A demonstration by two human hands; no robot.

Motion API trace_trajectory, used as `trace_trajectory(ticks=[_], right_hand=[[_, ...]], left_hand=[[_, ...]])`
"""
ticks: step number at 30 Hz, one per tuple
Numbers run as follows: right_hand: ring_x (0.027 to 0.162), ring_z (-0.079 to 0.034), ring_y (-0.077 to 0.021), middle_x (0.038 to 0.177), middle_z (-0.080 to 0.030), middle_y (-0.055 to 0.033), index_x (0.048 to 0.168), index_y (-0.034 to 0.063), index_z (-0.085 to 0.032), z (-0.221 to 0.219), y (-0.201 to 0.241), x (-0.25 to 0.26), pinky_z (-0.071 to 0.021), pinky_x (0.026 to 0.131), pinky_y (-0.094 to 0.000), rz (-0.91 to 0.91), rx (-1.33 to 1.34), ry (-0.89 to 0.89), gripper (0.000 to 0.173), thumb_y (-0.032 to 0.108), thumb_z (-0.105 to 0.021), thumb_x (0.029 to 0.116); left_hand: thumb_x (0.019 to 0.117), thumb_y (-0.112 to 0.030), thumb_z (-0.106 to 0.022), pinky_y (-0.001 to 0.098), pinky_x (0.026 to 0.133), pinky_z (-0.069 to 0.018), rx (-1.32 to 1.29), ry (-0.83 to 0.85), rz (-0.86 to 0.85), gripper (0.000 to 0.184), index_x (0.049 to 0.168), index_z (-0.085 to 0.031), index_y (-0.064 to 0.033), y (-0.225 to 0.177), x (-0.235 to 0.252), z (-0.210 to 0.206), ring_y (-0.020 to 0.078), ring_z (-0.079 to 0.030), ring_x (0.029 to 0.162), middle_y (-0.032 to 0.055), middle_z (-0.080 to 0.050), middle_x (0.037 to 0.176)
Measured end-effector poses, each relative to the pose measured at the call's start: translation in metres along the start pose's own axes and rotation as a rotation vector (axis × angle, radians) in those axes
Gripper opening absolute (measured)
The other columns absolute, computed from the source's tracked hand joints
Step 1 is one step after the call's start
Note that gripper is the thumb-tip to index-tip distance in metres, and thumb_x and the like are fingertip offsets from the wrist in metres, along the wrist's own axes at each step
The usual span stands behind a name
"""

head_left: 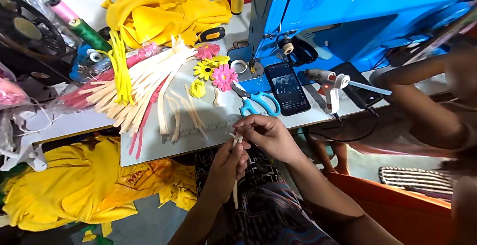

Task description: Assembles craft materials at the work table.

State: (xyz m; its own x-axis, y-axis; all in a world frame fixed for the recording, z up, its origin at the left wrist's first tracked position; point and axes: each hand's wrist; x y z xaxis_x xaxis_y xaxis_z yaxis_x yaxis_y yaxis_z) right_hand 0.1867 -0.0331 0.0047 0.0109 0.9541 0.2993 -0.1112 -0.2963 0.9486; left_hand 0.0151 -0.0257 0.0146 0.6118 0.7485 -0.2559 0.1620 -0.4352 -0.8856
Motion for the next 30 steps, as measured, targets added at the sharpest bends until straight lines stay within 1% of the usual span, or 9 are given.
trace_trajectory(ticks=[3, 7, 11, 14, 17, 19, 25, 27, 30], right_hand=[[0.074, -0.065, 0.0011, 0.087, -0.072, 0.0019, 0.107, 0.0003, -0.071, -0.003, 0.0, -0.002, -0.0565, 0.07, -0.0167, 0.027, -0.033, -0.085, 0.015, 0.001, -0.062, 0.0957], [0.079, -0.069, -0.0014, 0.092, -0.075, -0.001, 0.109, -0.0012, -0.072, -0.007, 0.004, -0.007, -0.0596, 0.075, -0.0191, 0.031, -0.062, -0.149, 0.016, 0.0, -0.067, 0.0945], [0.083, -0.07, -0.0009, 0.095, -0.076, -0.0005, 0.111, -0.0016, -0.072, -0.008, 0.005, -0.006, -0.0597, 0.079, -0.0192, 0.053, -0.07, -0.171, 0.018, 0.001, -0.069, 0.0936], [0.085, -0.07, -0.0009, 0.099, -0.075, -0.002, 0.109, -0.0021, -0.074, -0.007, 0.006, -0.005, -0.0596, 0.08, -0.0196, 0.06, -0.062, -0.129, 0.017, 0.001, -0.067, 0.0943], [0.086, -0.069, 0.0007, 0.102, -0.075, -0.0025, 0.11, -0.0024, -0.074, -0.003, 0.006, -0.006, -0.0587, 0.08, -0.018, 0.059, -0.063, -0.046, 0.017, 0.003, -0.064, 0.0967], [0.083, -0.068, 0.0017, 0.1, -0.075, -0.0017, 0.109, -0.0025, -0.074, -0.001, 0.005, -0.007, -0.0581, 0.078, -0.0167, 0.06, -0.057, -0.027, 0.016, 0.003, -0.065, 0.0966], [0.081, -0.068, 0.0011, 0.091, -0.074, 0.0007, 0.099, -0.0011, -0.073, 0.002, 0.003, -0.008, -0.0584, 0.076, -0.0169, 0.076, -0.067, -0.01, 0.008, 0.003, -0.069, 0.0935], [0.084, -0.068, 0.0003, 0.092, -0.074, -0.0011, 0.098, -0.0016, -0.075, 0.003, 0.001, -0.007, -0.0579, 0.078, -0.0171, 0.142, -0.136, 0.019, 0.01, 0.005, -0.069, 0.0937], [0.091, -0.069, -0.0043, 0.095, -0.075, -0.0041, 0.1, -0.0009, -0.077, 0.004, -0.002, -0.006, -0.0566, 0.086, -0.0209, 0.211, -0.237, 0.042, 0.014, 0.008, -0.067, 0.0953]], left_hand=[[0.11, -0.013, -0.031, 0.0108, 0.048, -0.0383, -0.005, -0.005, -0.025, 0.024, 0.111, -0.055, -0.0095, 0.0, -0.001, 0.001, -0.0039, -0.044, 0.053, -0.0111, -0.049, 0.069], [0.1112, -0.017, -0.026, 0.0109, 0.047, -0.0373, -0.033, -0.009, -0.031, 0.032, 0.115, -0.057, -0.0088, -0.003, -0.003, 0.001, -0.0039, -0.043, 0.052, -0.0112, -0.05, 0.068], [0.111, -0.017, -0.025, 0.0121, 0.049, -0.0405, -0.026, 0.029, -0.003, 0.034, 0.108, -0.058, -0.0087, -0.004, -0.004, 0.0, -0.0027, -0.046, 0.053, -0.0106, -0.05, 0.067], [0.1107, -0.017, -0.027, 0.0124, 0.05, -0.0416, -0.028, 0.071, 0.005, 0.034, 0.107, -0.059, -0.0099, -0.004, -0.005, 0.001, -0.0027, -0.047, 0.054, -0.0108, -0.051, 0.068], [0.1106, -0.018, -0.027, 0.0114, 0.049, -0.039, -0.046, 0.112, 0.009, 0.033, 0.105, -0.059, -0.0116, -0.003, -0.005, 0.003, -0.0038, -0.046, 0.054, -0.0117, -0.051, 0.068], [0.1106, -0.018, -0.029, 0.0112, 0.049, -0.0385, -0.063, 0.116, 0.013, 0.031, 0.106, -0.059, -0.0121, -0.002, -0.005, 0.004, -0.0038, -0.045, 0.054, -0.0118, -0.05, 0.069], [0.1107, -0.017, -0.028, 0.011, 0.049, -0.0384, -0.089, 0.11, 0.018, 0.028, 0.106, -0.056, -0.0129, -0.005, -0.005, 0.002, -0.0038, -0.045, 0.054, -0.0119, -0.049, 0.068], [0.1107, -0.016, -0.029, 0.0111, 0.049, -0.0385, -0.091, 0.098, 0.017, 0.027, 0.106, -0.055, -0.0127, -0.005, -0.005, 0.002, -0.0036, -0.045, 0.054, -0.0114, -0.049, 0.068], [0.1107, -0.016, -0.03, 0.0116, 0.05, -0.0395, -0.079, 0.075, 0.0, 0.025, 0.106, -0.055, -0.0117, -0.004, -0.003, 0.002, -0.0028, -0.045, 0.055, -0.0104, -0.049, 0.07]])
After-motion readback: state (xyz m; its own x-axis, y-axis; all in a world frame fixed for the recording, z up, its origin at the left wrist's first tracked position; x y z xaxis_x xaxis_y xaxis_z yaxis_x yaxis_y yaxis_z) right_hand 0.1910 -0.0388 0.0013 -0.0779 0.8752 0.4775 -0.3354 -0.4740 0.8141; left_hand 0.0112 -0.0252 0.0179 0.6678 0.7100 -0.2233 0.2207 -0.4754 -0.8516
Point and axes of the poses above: each hand's wrist, its own x-axis towards the middle knuckle, its own z-axis out of the back of the hand, y = z × x
